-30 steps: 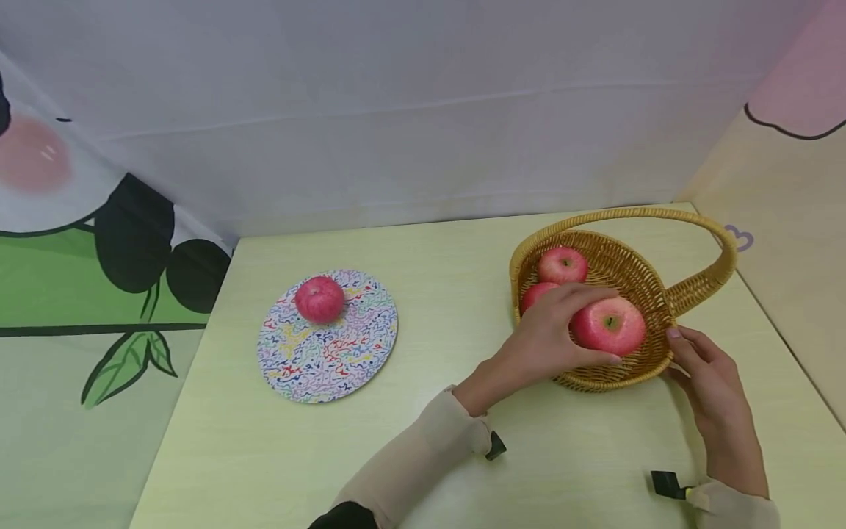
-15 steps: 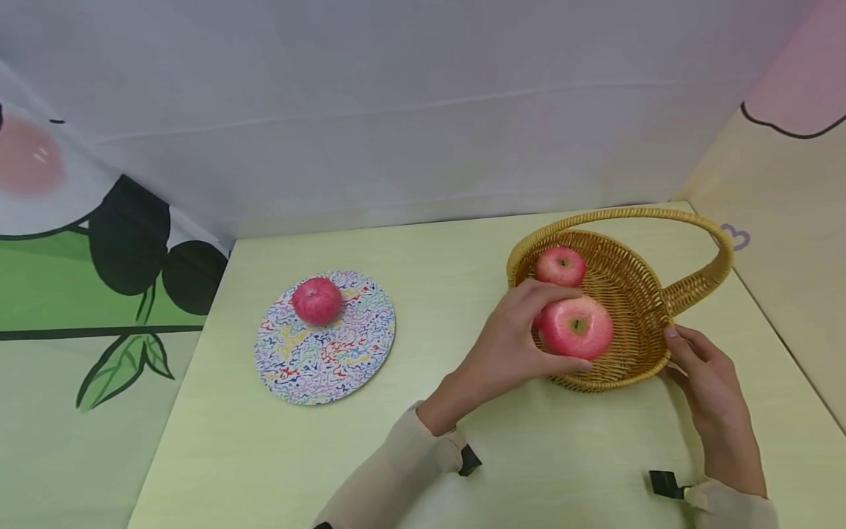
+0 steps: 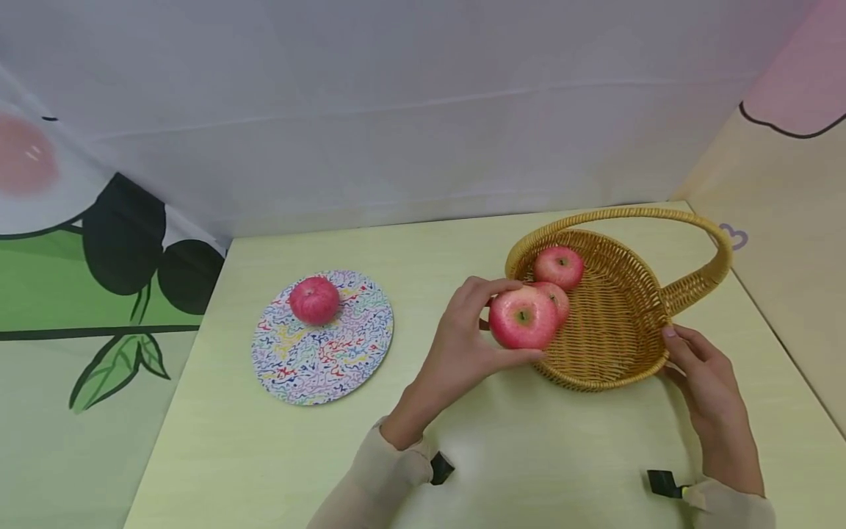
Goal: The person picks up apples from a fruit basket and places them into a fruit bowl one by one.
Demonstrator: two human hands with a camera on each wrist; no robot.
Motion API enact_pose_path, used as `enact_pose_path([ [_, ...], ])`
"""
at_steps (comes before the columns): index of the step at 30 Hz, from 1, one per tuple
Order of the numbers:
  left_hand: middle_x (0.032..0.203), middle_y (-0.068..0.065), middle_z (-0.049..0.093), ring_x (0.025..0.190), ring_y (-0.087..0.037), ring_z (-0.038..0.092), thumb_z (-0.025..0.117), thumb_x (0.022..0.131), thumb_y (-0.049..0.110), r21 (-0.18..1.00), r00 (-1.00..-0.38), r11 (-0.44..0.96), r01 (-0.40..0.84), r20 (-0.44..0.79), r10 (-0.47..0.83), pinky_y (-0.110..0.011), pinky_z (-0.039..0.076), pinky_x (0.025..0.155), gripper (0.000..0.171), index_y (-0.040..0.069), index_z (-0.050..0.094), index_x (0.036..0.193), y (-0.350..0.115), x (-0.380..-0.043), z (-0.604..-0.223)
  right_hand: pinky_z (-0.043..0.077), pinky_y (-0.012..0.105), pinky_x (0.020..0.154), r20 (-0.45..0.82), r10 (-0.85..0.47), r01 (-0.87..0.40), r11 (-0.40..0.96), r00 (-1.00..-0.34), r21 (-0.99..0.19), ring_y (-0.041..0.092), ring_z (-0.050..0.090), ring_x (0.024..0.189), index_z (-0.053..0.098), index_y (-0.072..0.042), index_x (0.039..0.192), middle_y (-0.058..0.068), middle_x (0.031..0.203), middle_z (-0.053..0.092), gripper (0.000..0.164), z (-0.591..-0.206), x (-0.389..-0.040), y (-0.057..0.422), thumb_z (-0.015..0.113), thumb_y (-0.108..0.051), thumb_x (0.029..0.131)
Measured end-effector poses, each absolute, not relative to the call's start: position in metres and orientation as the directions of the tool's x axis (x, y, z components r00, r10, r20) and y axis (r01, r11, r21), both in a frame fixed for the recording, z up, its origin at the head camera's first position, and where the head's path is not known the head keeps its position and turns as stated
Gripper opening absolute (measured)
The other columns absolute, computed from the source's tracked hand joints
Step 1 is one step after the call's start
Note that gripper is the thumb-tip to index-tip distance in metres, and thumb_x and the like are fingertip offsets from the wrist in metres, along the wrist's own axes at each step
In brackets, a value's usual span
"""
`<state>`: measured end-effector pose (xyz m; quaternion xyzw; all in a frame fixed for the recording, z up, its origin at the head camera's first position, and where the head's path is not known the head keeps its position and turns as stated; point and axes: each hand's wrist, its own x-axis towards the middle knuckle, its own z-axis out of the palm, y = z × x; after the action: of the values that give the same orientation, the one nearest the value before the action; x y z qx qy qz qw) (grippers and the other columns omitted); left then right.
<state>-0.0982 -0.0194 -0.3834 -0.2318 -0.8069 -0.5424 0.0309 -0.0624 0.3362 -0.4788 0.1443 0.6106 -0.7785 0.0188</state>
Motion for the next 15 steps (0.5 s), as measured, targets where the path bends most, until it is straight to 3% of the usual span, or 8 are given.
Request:
enact_pose_path([
  [7,0.123,0.009,0.057,0.113,-0.007,0.054,0.097,0.072,0.034,0.858,-0.922,0.364,0.362,0.271,0.278,-0.029,0.06,0.077,0.076,0.031,0.059,0.137,-0.039,-0.1,-0.388,0.055,0.017,0.072,-0.263,0.158,0.219,-0.252,-0.952,-0.943,0.001,0.069,0.089,0.071,-0.024,0.117,-0.016,0.101,0.074,0.015,-0.479,-0.063,0.337,0.061,-0.021,0.106],
  [15,0.12,0.005,0.057,0.112,-0.009,0.057,0.097,0.073,0.033,0.87,-0.956,0.401,0.287,0.234,0.178,-0.036,0.061,0.08,0.077,0.032,0.06,0.14,-0.06,-0.104,-0.396,0.055,0.017,0.072,-0.285,0.16,0.243,-0.24,-0.945,-0.94,0.0,0.069,0.089,0.07,-0.026,0.117,-0.016,0.101,0.074,0.014,-0.479,-0.063,0.337,0.062,-0.023,0.106],
])
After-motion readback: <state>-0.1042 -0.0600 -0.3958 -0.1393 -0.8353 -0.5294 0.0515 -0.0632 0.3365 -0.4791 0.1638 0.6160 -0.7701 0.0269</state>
